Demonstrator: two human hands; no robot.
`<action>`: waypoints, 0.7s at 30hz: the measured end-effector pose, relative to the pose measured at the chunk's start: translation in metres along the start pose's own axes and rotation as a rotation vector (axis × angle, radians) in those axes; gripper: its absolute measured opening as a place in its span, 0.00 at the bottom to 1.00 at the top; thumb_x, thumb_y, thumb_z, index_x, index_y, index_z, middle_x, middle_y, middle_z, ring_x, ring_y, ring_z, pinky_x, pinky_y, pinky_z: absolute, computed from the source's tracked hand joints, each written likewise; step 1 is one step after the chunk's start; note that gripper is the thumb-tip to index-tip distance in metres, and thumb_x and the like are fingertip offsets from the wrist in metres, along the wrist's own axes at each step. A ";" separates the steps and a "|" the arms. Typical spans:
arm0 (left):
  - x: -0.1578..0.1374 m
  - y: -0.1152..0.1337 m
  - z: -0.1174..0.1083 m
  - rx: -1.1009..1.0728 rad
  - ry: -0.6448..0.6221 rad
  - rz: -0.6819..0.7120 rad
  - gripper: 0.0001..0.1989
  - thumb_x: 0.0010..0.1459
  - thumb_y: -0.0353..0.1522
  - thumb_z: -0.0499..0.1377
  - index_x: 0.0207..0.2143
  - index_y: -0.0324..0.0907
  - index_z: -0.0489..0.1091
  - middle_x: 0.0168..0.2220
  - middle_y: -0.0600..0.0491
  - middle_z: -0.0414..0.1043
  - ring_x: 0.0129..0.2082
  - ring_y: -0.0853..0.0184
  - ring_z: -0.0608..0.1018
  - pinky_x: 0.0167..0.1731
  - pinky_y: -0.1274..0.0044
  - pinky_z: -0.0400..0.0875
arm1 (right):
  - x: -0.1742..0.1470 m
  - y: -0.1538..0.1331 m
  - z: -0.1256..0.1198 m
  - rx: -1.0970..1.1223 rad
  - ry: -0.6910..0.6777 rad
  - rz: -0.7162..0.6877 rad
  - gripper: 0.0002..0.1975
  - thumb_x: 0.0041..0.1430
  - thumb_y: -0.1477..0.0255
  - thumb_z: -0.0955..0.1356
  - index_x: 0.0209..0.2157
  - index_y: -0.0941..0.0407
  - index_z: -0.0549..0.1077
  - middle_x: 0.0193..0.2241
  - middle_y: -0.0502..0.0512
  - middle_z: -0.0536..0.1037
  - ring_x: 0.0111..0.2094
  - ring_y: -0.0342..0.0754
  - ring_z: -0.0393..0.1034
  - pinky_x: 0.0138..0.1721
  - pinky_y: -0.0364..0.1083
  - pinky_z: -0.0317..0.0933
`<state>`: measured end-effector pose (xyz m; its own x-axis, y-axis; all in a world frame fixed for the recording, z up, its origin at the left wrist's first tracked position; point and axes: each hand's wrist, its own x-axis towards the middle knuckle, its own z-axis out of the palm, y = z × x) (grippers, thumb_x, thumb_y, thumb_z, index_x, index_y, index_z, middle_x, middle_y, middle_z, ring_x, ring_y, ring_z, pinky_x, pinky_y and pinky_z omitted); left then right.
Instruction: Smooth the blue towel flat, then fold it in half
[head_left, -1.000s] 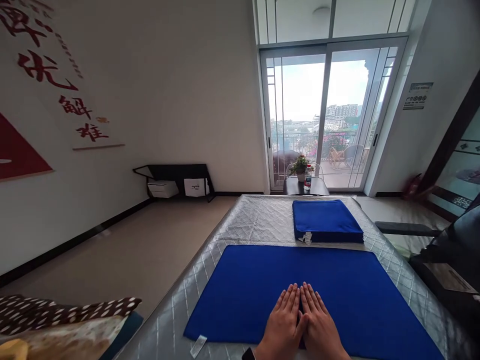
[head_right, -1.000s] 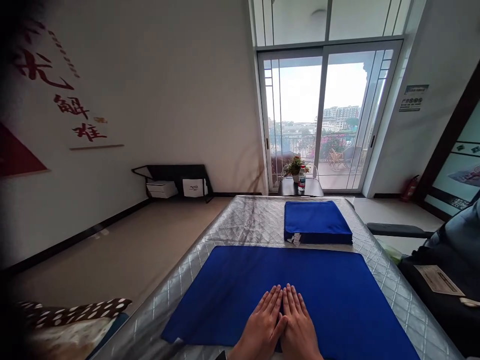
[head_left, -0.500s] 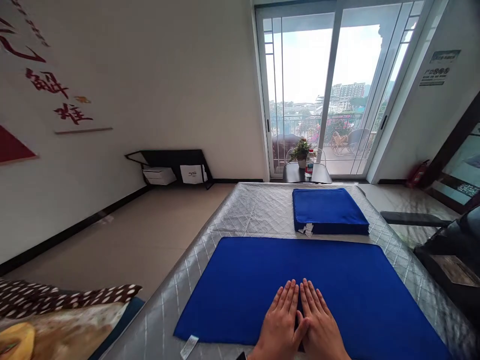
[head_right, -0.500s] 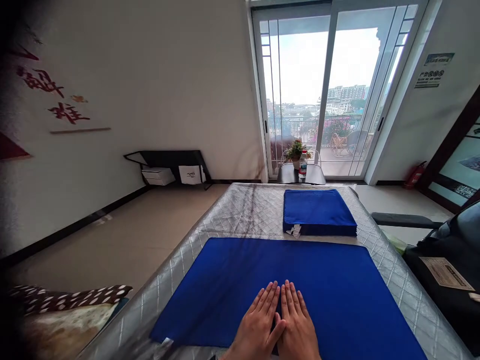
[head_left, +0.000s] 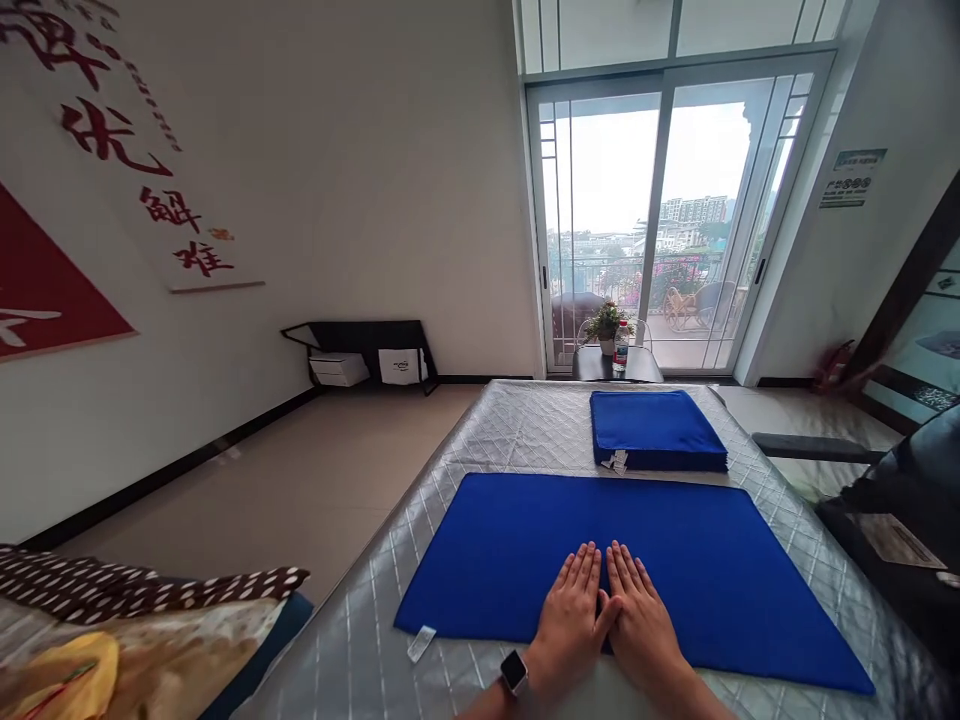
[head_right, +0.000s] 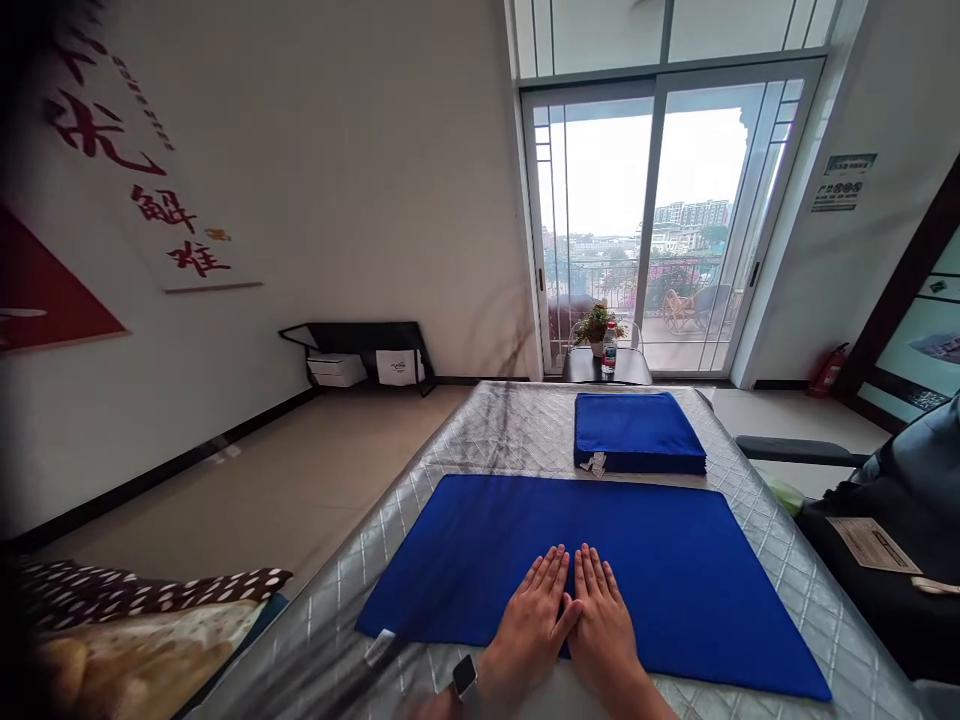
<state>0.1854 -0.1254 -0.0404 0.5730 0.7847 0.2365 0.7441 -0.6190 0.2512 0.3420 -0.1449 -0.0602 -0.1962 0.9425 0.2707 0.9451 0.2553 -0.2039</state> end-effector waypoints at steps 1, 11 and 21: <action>0.000 0.000 -0.001 0.014 0.000 0.001 0.32 0.71 0.46 0.39 0.70 0.37 0.45 0.70 0.45 0.50 0.70 0.58 0.52 0.67 0.62 0.55 | -0.001 0.000 -0.002 0.004 -0.009 0.008 0.30 0.70 0.59 0.51 0.68 0.58 0.53 0.69 0.58 0.51 0.69 0.54 0.44 0.68 0.56 0.45; -0.021 -0.025 -0.025 0.069 -0.080 -0.022 0.36 0.71 0.50 0.37 0.69 0.34 0.49 0.70 0.42 0.48 0.70 0.58 0.52 0.67 0.63 0.54 | -0.013 0.019 -0.016 0.012 -0.099 0.063 0.34 0.69 0.54 0.50 0.68 0.60 0.53 0.69 0.59 0.52 0.69 0.52 0.43 0.68 0.56 0.43; -0.078 -0.078 -0.051 0.105 -0.055 -0.273 0.37 0.69 0.53 0.35 0.71 0.39 0.45 0.71 0.46 0.46 0.69 0.59 0.54 0.66 0.65 0.55 | -0.057 0.084 -0.029 -0.036 -0.028 0.125 0.34 0.68 0.52 0.52 0.68 0.56 0.54 0.69 0.56 0.53 0.69 0.51 0.45 0.68 0.56 0.45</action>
<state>0.0652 -0.1400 -0.0309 0.3620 0.9242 0.1220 0.9032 -0.3801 0.1995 0.4406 -0.1832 -0.0651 -0.0826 0.9723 0.2187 0.9714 0.1276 -0.2004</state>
